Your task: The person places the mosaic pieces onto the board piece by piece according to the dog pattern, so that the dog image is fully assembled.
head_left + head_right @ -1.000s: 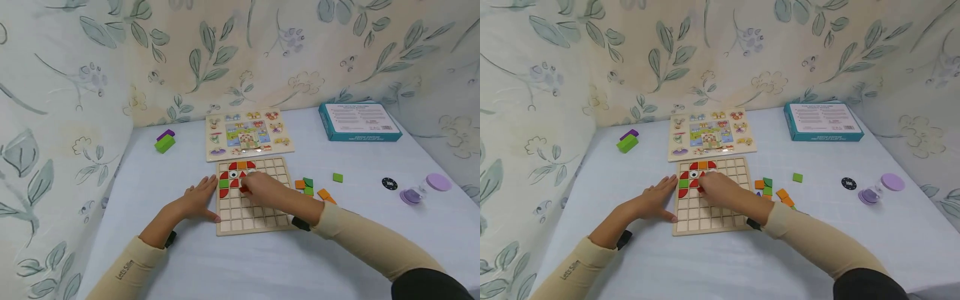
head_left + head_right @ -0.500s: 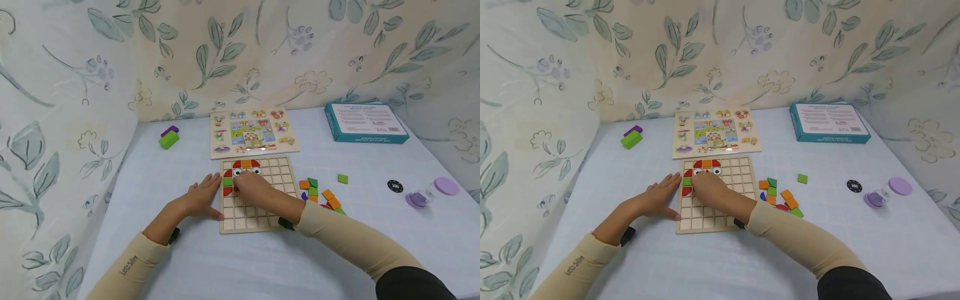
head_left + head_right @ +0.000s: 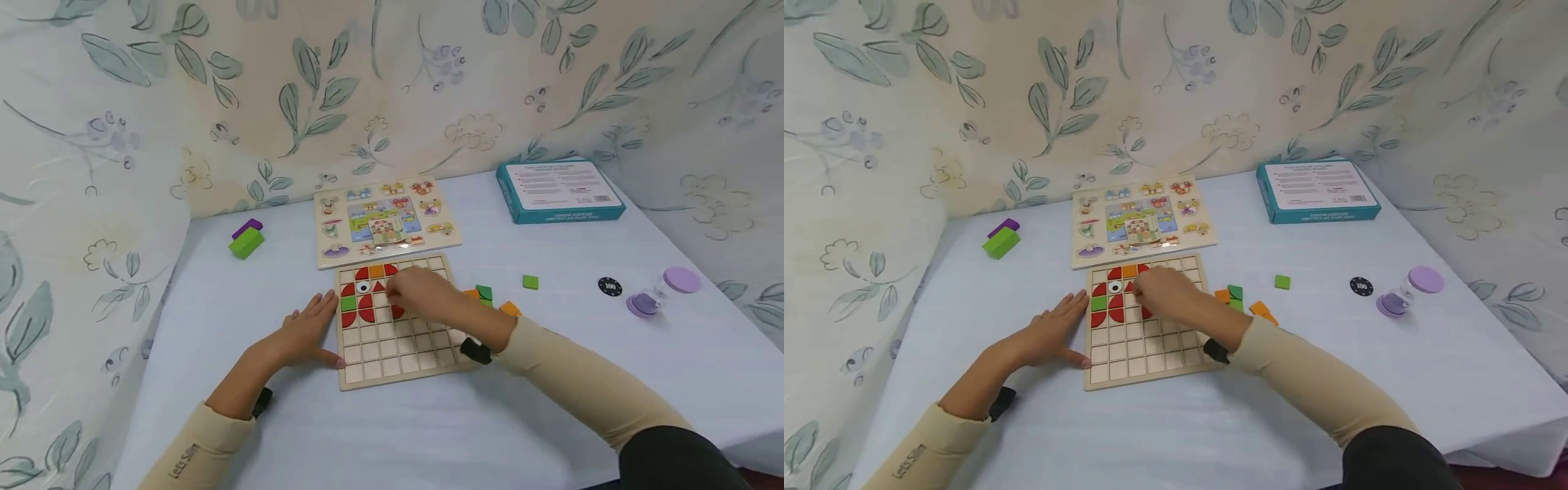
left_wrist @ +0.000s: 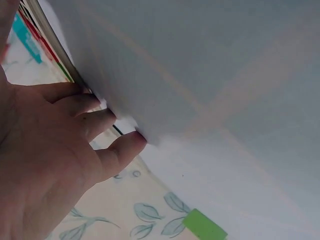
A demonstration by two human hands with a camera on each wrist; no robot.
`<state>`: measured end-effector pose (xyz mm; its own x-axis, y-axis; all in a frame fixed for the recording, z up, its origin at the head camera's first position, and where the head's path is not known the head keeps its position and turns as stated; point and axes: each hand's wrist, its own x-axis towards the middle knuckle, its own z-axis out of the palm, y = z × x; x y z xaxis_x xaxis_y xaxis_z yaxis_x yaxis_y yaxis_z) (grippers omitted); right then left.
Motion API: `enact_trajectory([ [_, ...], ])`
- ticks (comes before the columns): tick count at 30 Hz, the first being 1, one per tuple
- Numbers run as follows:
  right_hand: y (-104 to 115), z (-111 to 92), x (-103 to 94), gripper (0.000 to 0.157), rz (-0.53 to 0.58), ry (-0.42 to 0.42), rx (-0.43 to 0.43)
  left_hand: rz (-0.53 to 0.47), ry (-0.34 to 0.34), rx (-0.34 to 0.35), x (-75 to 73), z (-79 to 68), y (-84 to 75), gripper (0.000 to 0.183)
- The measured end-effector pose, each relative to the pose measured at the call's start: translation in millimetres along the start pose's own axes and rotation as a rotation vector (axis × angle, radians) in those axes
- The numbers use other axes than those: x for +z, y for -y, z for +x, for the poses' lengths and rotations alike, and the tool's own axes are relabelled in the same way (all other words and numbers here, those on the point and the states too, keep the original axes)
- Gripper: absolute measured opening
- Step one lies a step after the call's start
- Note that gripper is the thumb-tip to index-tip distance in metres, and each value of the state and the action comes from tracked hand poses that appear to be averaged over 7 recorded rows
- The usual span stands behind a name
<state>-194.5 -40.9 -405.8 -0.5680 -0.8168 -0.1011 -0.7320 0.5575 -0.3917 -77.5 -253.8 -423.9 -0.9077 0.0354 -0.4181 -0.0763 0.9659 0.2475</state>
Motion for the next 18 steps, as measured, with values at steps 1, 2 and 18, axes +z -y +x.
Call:
enact_trajectory([
  [1, -11, -8, -6.9, 0.013, -0.012, -0.010, 0.039, 0.001, -0.006, 0.003, 0.3, -0.9, 1.5, 0.121],
  [2, -23, -17, -12.3, 0.014, -0.038, -0.019, 0.074, 0.000, -0.011, 0.007, 0.3, -1.7, 2.3, 0.121],
  [18, -32, -27, 3.7, 0.015, -0.072, -0.167, -0.100, -0.009, 0.001, -0.008, -2.7, -1.0, -0.4, 0.119],
])
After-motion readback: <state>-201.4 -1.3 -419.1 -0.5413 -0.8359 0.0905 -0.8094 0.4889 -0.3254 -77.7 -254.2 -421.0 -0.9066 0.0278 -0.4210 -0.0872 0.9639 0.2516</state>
